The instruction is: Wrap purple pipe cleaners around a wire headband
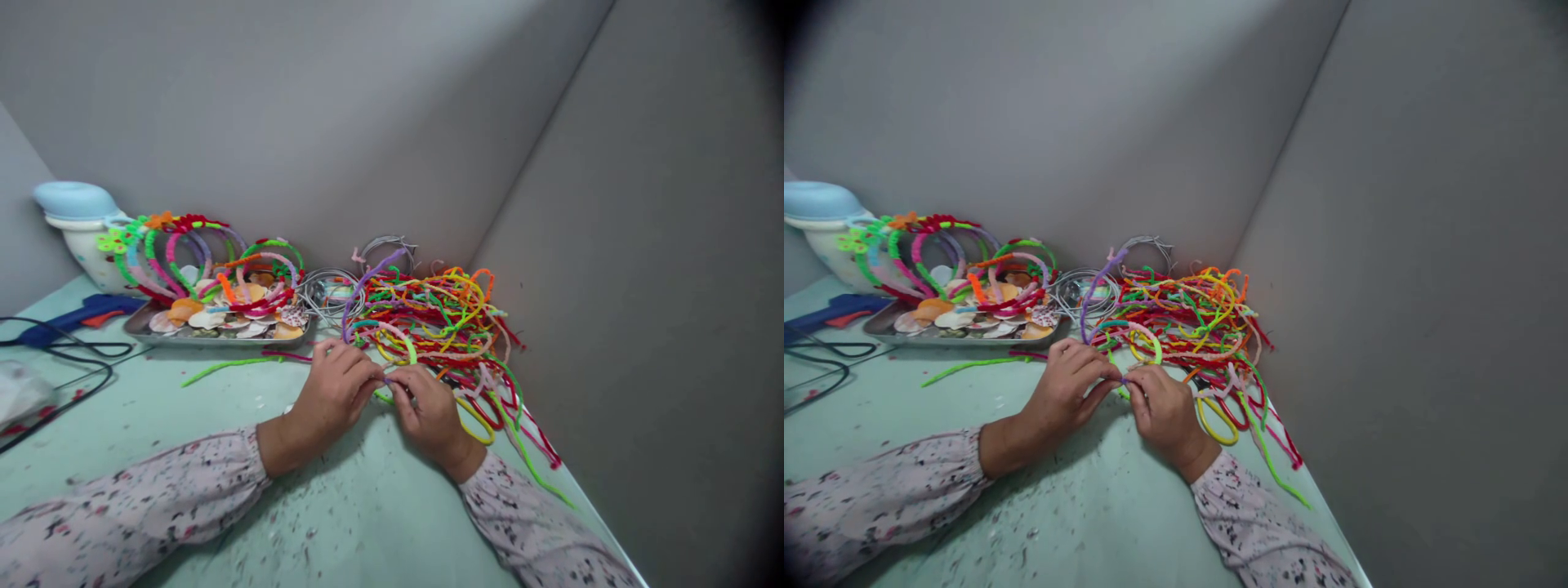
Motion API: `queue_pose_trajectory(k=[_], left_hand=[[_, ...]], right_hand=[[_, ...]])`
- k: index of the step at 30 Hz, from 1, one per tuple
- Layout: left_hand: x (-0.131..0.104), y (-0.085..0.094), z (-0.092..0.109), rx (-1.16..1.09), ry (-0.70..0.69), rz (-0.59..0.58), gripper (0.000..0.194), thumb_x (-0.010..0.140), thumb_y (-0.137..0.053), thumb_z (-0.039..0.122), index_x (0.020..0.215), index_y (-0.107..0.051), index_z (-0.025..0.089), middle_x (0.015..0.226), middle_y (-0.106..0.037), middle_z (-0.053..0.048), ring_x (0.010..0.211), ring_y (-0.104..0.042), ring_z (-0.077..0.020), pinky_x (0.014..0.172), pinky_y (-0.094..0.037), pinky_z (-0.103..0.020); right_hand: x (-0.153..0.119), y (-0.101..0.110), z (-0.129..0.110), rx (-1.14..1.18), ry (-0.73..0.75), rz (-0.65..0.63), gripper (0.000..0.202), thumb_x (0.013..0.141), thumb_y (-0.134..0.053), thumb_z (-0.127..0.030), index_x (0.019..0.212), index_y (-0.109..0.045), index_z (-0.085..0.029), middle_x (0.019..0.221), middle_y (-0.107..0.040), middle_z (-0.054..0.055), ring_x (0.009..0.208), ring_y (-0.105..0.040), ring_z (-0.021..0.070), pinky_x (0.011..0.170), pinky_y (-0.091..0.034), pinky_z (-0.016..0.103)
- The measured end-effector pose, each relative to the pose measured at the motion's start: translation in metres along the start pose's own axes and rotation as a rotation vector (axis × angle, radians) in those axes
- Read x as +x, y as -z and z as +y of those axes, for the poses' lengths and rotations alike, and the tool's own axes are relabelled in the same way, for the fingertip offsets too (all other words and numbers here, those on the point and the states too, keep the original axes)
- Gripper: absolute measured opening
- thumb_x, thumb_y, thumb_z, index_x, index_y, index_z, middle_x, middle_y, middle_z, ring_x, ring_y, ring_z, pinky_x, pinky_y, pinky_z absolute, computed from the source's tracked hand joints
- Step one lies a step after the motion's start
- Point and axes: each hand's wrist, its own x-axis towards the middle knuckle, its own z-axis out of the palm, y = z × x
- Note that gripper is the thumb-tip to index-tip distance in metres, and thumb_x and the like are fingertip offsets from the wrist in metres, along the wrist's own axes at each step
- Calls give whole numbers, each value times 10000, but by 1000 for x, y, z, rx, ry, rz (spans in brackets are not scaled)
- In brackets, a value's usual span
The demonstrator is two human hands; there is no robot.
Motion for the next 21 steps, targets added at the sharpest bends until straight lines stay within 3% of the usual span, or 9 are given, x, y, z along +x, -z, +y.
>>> queue_pose_trajectory(k=[21], left_hand=[[-1,-1,0,52,-28,-100,160,917,-462,173,896,-620,173,845,-631,-48,825,-509,-198,870,-313,-422]], right_hand=[[0,1,1,-46,47,-44,187,889,-496,-133,1047,-576,-192,942,-666,72,910,-632,185,772,-527,308]])
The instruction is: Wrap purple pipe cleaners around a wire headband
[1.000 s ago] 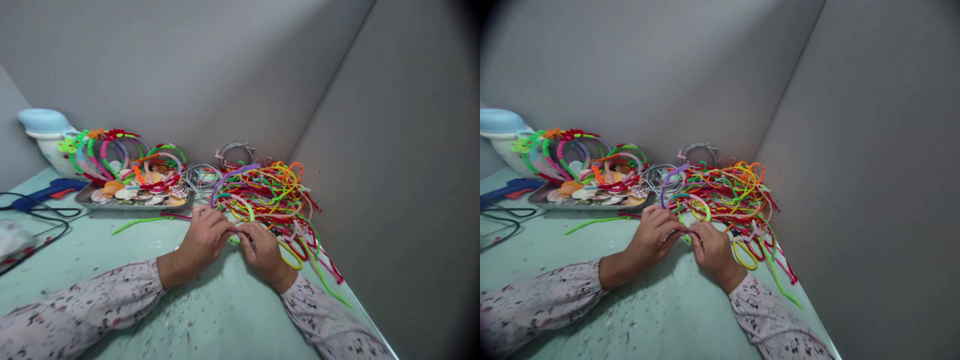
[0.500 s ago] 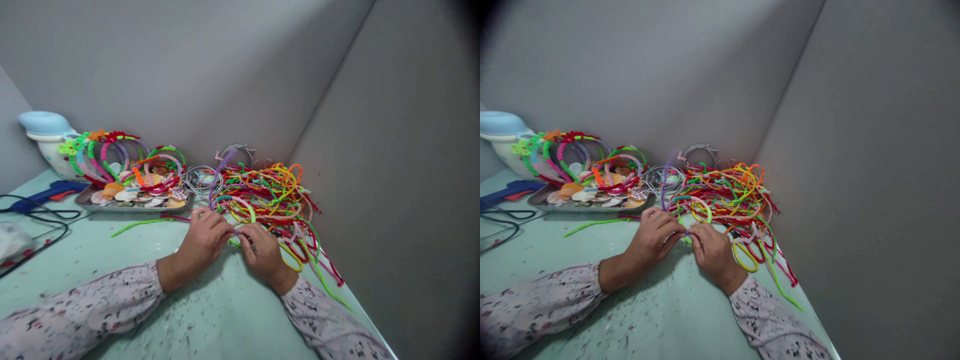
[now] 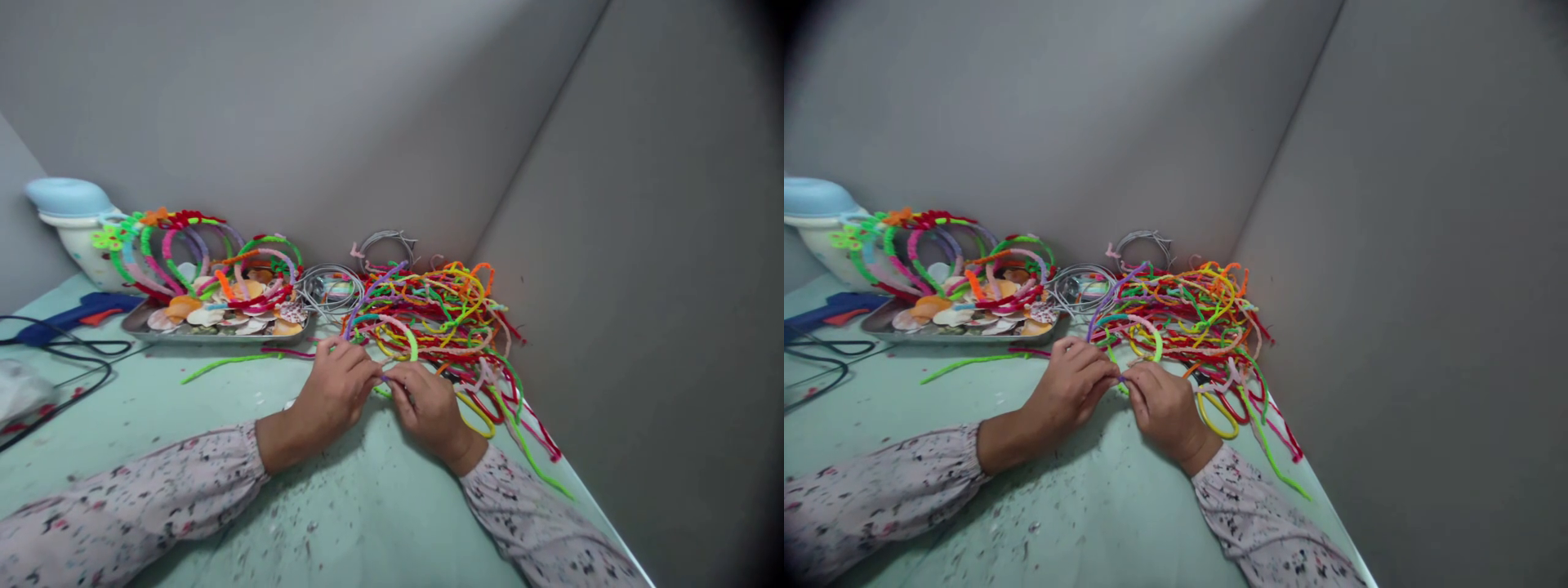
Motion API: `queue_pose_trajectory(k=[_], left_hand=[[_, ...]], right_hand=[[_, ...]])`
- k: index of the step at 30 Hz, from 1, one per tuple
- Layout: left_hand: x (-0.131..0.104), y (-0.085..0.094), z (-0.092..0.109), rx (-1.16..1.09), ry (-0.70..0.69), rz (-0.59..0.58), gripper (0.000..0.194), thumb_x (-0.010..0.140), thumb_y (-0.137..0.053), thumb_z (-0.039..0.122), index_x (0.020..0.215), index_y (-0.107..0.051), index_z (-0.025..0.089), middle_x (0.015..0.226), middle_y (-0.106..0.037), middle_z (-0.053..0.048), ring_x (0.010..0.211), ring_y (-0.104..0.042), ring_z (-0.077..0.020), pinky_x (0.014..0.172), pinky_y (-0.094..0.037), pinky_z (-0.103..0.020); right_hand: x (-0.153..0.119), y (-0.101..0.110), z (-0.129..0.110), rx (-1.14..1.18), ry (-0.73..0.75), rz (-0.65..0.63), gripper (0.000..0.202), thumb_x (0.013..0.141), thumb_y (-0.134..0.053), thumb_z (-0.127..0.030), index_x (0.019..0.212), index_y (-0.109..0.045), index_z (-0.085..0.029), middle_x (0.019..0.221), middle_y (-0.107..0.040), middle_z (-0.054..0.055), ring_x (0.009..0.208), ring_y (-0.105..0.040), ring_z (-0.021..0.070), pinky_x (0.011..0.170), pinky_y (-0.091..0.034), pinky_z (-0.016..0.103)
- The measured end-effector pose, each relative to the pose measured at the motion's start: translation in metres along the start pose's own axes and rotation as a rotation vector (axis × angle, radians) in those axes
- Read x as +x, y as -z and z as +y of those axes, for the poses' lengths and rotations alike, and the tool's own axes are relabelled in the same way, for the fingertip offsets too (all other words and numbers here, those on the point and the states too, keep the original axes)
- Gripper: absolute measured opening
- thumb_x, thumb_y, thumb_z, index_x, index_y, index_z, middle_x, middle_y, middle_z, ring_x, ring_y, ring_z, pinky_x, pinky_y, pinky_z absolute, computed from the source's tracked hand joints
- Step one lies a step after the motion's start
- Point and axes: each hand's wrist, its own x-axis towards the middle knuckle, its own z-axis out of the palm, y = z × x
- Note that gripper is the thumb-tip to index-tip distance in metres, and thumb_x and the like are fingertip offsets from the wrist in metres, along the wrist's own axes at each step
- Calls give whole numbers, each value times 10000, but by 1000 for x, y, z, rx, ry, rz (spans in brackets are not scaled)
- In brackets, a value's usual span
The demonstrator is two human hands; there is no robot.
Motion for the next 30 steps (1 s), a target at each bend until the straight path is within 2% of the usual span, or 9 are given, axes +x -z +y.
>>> queue_pose_trajectory(k=[18,30], left_hand=[[0,-1,-2,-98,17,-49,154,903,-453,152,857,-599,167,794,-590,-38,786,-475,-188,806,-319,-375],[1,-2,-2,-48,25,-25,162,927,-453,194,886,-609,172,826,-622,-46,813,-505,-192,842,-320,-392]], right_hand=[[-2,1,2,-24,51,2,216,885,-486,-133,1072,-574,-199,954,-672,73,937,-640,182,780,-537,302],[1,2,1,6,-7,-33,222,894,-499,-158,1102,-568,-196,1003,-669,84,952,-639,190,795,-542,315]])
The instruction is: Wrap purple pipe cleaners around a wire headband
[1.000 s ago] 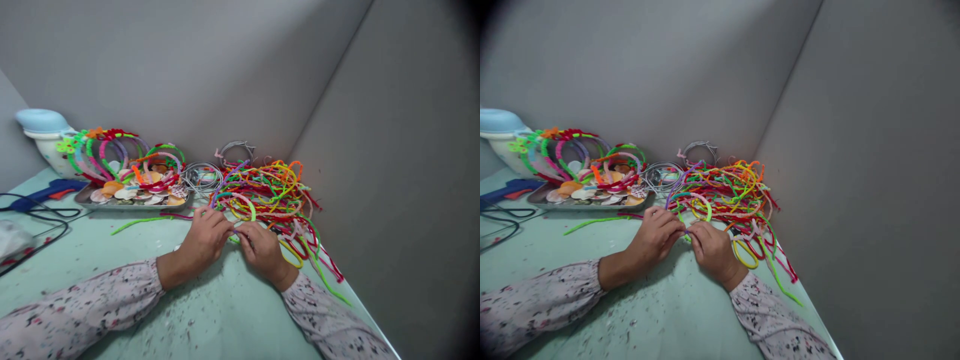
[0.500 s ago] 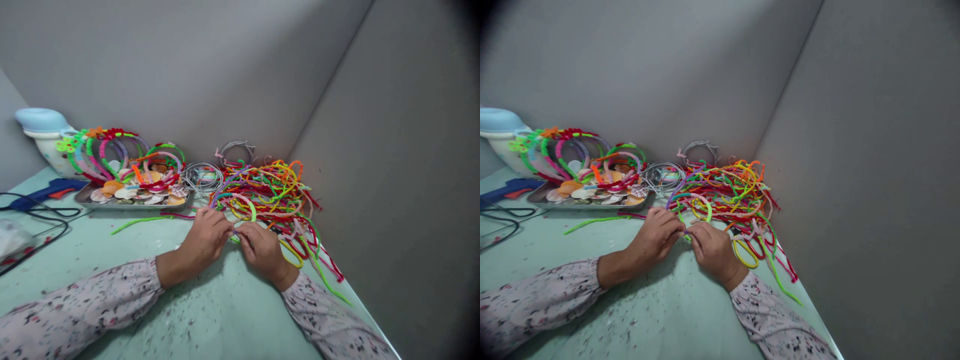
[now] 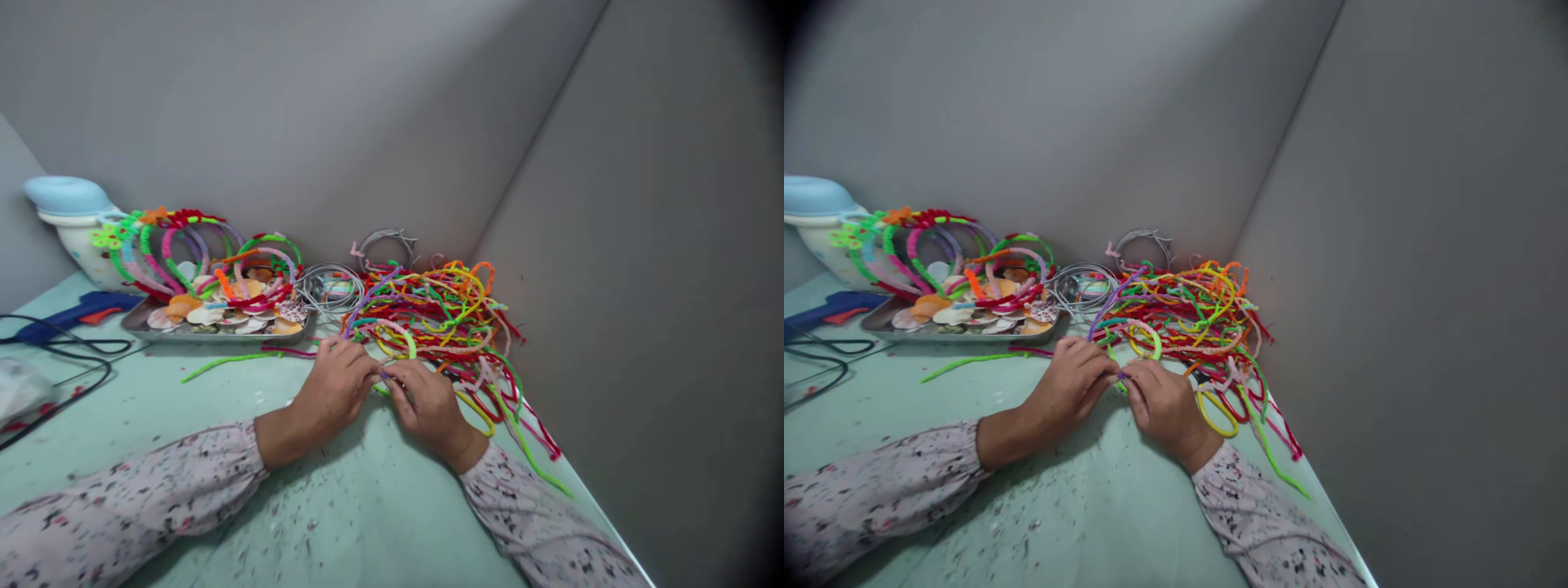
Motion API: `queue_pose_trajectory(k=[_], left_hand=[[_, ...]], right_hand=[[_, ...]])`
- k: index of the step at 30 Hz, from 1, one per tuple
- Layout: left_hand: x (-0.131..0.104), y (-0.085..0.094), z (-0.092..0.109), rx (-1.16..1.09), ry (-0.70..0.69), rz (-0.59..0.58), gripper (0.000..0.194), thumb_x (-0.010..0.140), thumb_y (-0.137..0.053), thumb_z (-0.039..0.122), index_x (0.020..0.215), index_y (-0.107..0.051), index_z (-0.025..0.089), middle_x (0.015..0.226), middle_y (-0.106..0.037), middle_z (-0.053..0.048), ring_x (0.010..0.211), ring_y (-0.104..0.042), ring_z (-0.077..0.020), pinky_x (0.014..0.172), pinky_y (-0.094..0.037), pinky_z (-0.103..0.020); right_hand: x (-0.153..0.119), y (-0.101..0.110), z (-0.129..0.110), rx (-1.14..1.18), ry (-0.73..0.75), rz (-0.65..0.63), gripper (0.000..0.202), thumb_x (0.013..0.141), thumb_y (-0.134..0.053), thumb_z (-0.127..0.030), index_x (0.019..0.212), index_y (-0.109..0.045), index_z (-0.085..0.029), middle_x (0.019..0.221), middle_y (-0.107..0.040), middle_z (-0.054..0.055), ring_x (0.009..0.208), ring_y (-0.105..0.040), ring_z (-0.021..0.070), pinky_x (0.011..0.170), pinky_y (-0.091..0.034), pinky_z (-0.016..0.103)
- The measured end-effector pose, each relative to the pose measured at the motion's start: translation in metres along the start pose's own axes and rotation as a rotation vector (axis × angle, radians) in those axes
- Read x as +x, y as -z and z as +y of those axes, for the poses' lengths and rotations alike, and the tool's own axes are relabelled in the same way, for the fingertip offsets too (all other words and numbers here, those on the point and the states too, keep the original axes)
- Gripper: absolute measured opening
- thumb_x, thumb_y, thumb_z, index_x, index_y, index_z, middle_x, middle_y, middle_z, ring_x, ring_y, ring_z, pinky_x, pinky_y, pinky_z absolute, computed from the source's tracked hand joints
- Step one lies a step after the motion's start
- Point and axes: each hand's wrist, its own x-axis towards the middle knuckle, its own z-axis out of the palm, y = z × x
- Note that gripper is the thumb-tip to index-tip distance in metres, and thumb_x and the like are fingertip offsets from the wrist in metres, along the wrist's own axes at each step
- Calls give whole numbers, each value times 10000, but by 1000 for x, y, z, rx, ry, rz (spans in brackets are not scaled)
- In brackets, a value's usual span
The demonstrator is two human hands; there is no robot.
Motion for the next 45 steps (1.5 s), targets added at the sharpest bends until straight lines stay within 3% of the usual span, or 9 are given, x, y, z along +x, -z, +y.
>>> queue_pose_trajectory(k=[7,20,23,26,30,34,37,40,45], left_hand=[[1,-2,-3,34,-9,31,165,932,-476,247,906,-628,187,843,-637,-45,824,-511,-195,862,-311,-412],[1,2,1,-30,-16,-32,178,923,-446,194,863,-611,164,816,-608,-46,808,-500,-194,849,-333,-410],[0,4,2,-44,1,42,124,910,-492,216,949,-605,182,898,-625,-52,884,-522,-211,877,-339,-423],[0,6,3,-59,70,218,279,864,-563,224,1140,-540,198,1099,-585,-91,1050,-498,-250,924,-356,-433],[2,5,-2,-232,283,384,357,840,-572,210,1185,-486,187,1179,-533,-104,1134,-475,-243,994,-363,-423],[6,-1,-10,-804,561,184,389,840,-572,288,1206,-480,189,1097,-590,-83,1009,-558,-211,896,-445,-380],[9,-3,-11,-1159,667,30,248,800,-611,278,1019,-590,165,923,-643,-56,860,-591,-183,800,-461,-337],[10,-1,-9,-1249,671,1,112,771,-636,253,838,-628,164,797,-633,-21,724,-566,-141,714,-446,-294],[6,2,-4,-1173,577,-54,114,762,-658,263,811,-625,165,773,-627,-11,717,-567,-135,684,-452,-275]], right_hand=[[-1,-1,2,-30,11,40,221,895,-499,-141,1096,-576,-197,1005,-680,84,948,-645,186,787,-544,314],[-2,-2,1,-57,60,24,216,886,-501,-121,1079,-569,-190,987,-679,87,948,-643,194,797,-543,323],[-1,-2,2,-32,22,58,223,891,-491,-120,1085,-567,-198,994,-676,82,955,-638,187,807,-540,320],[-1,-2,3,-16,-47,134,212,885,-504,-117,1069,-573,-198,992,-670,74,954,-631,177,826,-533,314],[0,-1,4,-5,-135,254,183,882,-513,-116,1024,-589,-204,954,-661,60,928,-626,175,821,-529,316],[1,-1,3,16,-126,263,178,879,-519,-114,1015,-589,-205,946,-659,55,929,-622,172,820,-524,308],[0,-1,2,28,-118,245,179,882,-515,-116,1020,-588,-203,958,-659,56,934,-623,172,818,-520,302],[0,-2,3,26,-164,262,166,887,-509,-130,1011,-594,-200,947,-658,57,914,-629,177,803,-519,306],[0,-1,7,19,-289,299,139,896,-505,-171,996,-598,-200,914,-664,51,849,-638,181,768,-516,313]])
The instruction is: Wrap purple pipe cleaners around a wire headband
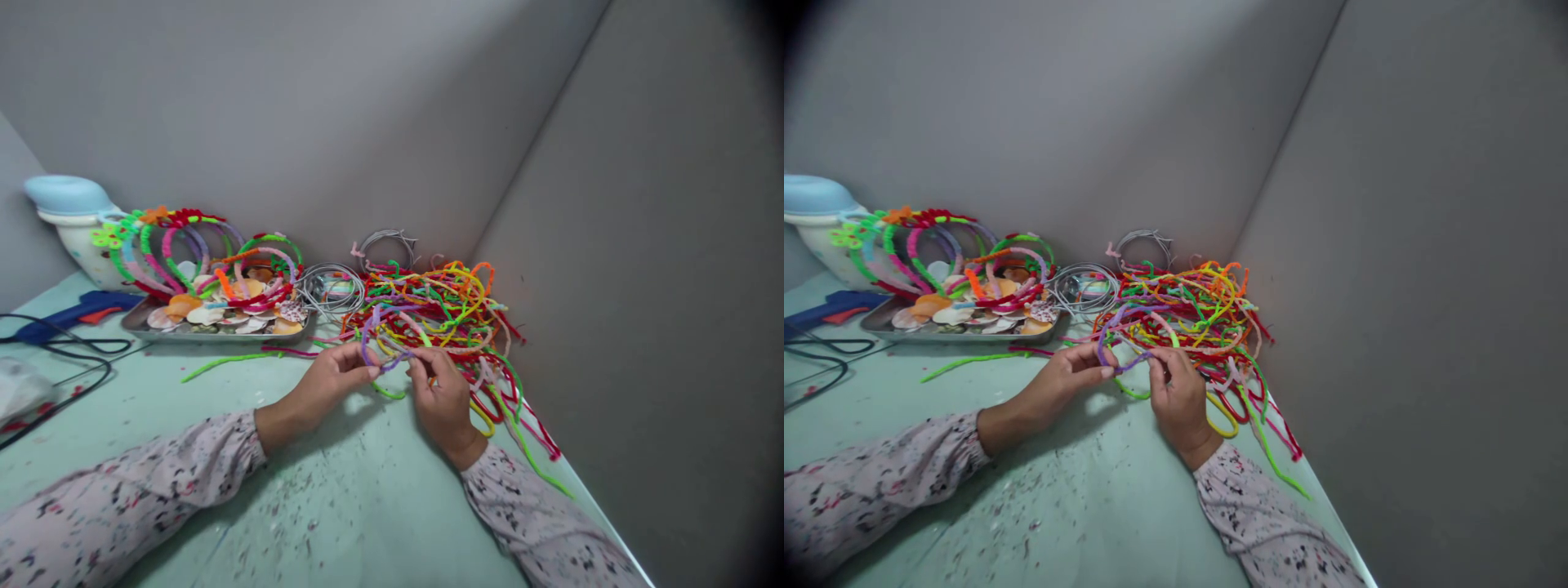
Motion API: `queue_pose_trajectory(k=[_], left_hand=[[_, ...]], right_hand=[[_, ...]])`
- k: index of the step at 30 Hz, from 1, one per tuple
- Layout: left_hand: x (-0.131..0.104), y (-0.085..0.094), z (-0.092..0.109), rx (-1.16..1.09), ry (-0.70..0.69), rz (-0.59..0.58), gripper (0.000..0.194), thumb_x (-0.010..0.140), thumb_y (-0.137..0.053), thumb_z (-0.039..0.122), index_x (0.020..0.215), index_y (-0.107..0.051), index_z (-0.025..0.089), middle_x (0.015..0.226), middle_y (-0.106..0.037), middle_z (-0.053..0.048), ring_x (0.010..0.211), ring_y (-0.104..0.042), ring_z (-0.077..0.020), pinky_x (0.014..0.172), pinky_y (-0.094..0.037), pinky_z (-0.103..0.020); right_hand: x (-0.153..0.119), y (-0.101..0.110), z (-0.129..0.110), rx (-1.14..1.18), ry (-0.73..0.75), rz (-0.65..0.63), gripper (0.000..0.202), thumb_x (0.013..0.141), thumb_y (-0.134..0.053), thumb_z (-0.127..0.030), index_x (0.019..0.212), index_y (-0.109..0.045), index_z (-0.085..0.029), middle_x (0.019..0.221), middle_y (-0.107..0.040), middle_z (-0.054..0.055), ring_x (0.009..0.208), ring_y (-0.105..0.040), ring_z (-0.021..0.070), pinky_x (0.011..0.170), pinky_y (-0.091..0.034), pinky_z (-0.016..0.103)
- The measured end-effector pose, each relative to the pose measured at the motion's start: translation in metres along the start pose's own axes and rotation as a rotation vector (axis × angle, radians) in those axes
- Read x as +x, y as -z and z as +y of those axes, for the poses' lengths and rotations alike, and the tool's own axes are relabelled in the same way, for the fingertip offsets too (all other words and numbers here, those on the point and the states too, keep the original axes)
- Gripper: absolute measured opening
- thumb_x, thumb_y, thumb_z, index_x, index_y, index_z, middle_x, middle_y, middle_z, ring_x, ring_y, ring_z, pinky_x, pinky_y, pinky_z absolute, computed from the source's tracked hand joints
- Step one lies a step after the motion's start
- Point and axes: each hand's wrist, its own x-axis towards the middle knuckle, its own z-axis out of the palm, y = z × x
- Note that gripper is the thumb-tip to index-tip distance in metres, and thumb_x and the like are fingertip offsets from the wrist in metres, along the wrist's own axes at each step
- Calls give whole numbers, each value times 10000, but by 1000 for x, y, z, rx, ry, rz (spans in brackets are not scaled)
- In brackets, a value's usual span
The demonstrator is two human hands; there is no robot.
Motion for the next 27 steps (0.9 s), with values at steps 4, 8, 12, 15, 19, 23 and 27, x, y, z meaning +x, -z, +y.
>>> queue_pose_trajectory(k=[4,8,12,15,19,23,27], left_hand=[[-5,-2,-1,269,-207,-9,97,779,-638,210,868,-655,172,838,-671,-29,802,-612,-159,773,-484,-310],[-9,-1,0,499,-579,-81,189,852,-517,112,921,-678,184,906,-683,-66,864,-633,-157,798,-501,-308],[-9,2,1,764,-881,-60,243,875,-497,103,933,-692,236,903,-675,-48,826,-614,-138,748,-473,-277],[-8,6,-1,983,-1011,119,235,841,-563,109,927,-692,285,904,-676,-18,848,-586,-153,790,-430,-316],[-5,7,-2,1155,-997,310,239,806,-612,104,965,-678,270,927,-677,-29,903,-574,-183,846,-383,-372],[-2,4,-2,1214,-953,288,162,813,-640,166,944,-671,257,872,-680,-13,879,-579,-179,873,-348,-387],[-2,3,-1,1227,-938,271,78,830,-631,201,882,-669,244,809,-671,1,837,-579,-171,873,-335,-383]], right_hand=[[1,0,0,2,-17,14,134,899,-503,-177,988,-601,-199,892,-660,45,821,-630,176,746,-509,307],[2,1,-1,-2,-2,18,137,898,-500,-170,988,-599,-198,879,-646,43,815,-612,175,739,-504,305],[1,0,-2,24,37,-1,144,894,-502,-152,997,-593,-196,900,-636,50,854,-603,176,764,-501,308],[1,0,-2,52,75,-39,161,888,-505,-134,1009,-587,-201,932,-634,53,894,-602,175,791,-502,311],[0,1,-5,77,152,-119,178,880,-518,-120,1021,-578,-209,948,-645,53,920,-607,174,809,-510,311],[-1,2,-10,81,213,-166,205,879,-516,-109,1051,-572,-205,962,-655,61,931,-614,169,812,-518,304],[-2,1,-10,71,224,-185,205,875,-525,-109,1053,-580,-193,962,-661,64,935,-620,166,820,-520,299]])
